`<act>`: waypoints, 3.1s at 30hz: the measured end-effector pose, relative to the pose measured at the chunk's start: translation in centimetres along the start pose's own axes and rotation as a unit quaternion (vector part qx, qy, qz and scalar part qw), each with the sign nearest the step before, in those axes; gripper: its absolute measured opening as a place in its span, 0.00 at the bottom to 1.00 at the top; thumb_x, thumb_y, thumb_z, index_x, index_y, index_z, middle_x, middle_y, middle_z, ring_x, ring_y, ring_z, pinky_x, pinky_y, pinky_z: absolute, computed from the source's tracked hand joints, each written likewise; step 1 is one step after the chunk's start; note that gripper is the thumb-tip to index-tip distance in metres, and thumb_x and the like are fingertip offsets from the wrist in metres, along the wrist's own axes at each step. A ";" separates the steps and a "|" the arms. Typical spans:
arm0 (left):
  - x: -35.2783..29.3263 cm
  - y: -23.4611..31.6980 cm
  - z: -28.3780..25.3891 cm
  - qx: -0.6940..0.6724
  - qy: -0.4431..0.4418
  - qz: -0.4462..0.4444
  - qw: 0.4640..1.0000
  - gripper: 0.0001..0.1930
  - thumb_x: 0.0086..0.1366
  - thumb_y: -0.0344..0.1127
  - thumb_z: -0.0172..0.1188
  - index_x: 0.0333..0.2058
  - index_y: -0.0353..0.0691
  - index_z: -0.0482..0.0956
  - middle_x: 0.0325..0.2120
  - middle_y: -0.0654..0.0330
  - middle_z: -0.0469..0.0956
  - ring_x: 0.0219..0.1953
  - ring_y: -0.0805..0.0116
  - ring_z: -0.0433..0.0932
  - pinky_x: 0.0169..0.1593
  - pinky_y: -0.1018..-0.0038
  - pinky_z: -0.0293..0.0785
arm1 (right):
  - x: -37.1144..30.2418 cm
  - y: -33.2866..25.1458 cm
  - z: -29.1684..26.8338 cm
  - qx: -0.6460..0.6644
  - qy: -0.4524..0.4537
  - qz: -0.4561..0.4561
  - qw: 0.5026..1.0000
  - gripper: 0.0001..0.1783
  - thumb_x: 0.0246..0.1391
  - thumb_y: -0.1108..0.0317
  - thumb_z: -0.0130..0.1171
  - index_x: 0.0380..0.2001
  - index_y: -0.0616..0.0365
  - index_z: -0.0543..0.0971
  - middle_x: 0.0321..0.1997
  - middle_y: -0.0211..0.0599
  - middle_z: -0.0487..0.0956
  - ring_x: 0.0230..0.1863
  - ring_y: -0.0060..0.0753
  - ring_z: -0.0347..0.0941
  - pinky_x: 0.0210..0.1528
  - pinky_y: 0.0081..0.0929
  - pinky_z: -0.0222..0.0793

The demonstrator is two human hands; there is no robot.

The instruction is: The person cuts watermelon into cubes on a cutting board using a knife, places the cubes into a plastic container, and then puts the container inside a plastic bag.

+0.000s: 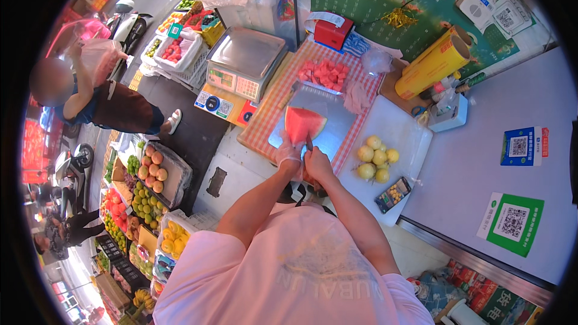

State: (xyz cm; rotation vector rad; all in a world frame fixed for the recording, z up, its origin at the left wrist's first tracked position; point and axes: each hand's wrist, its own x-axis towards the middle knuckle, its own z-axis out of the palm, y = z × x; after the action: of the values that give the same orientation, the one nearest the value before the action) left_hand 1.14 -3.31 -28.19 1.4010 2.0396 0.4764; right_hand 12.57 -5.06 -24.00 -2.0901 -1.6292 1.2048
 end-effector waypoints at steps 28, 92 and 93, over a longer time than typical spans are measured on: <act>1.0 -1.3 0.6 0.039 0.003 -0.011 0.999 0.42 0.63 0.53 0.57 0.68 0.41 0.48 0.41 0.42 0.79 0.46 0.45 0.78 0.50 0.58 0.72 | -1.3 3.3 -5.3 0.091 0.061 -0.038 0.993 0.21 0.64 0.54 0.41 0.38 0.64 0.73 0.36 0.66 0.77 0.41 0.69 0.73 0.45 0.56 0.67; 4.4 -2.3 1.0 -0.644 -0.171 -0.215 0.714 0.16 0.61 0.29 0.59 0.49 0.42 0.75 0.39 0.54 0.80 0.37 0.56 0.82 0.40 0.64 0.82 | -0.8 3.4 -4.2 0.324 -0.263 0.169 0.893 0.14 0.63 0.57 0.45 0.38 0.56 0.70 0.15 0.34 0.67 0.10 0.30 0.61 0.12 0.30 0.59; 4.6 -2.7 1.8 -0.657 -0.161 -0.214 0.704 0.15 0.61 0.29 0.59 0.48 0.42 0.75 0.38 0.54 0.81 0.36 0.56 0.82 0.38 0.64 0.82 | -0.7 2.8 -4.6 0.325 -0.268 0.168 0.891 0.14 0.62 0.57 0.45 0.39 0.56 0.70 0.15 0.34 0.67 0.10 0.30 0.61 0.12 0.30 0.59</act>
State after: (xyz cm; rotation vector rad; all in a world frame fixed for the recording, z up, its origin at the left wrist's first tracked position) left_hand -0.72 -0.18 -32.46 0.0795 1.0770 1.0645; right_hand 17.80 -5.33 -22.46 -1.7024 -0.7989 2.2188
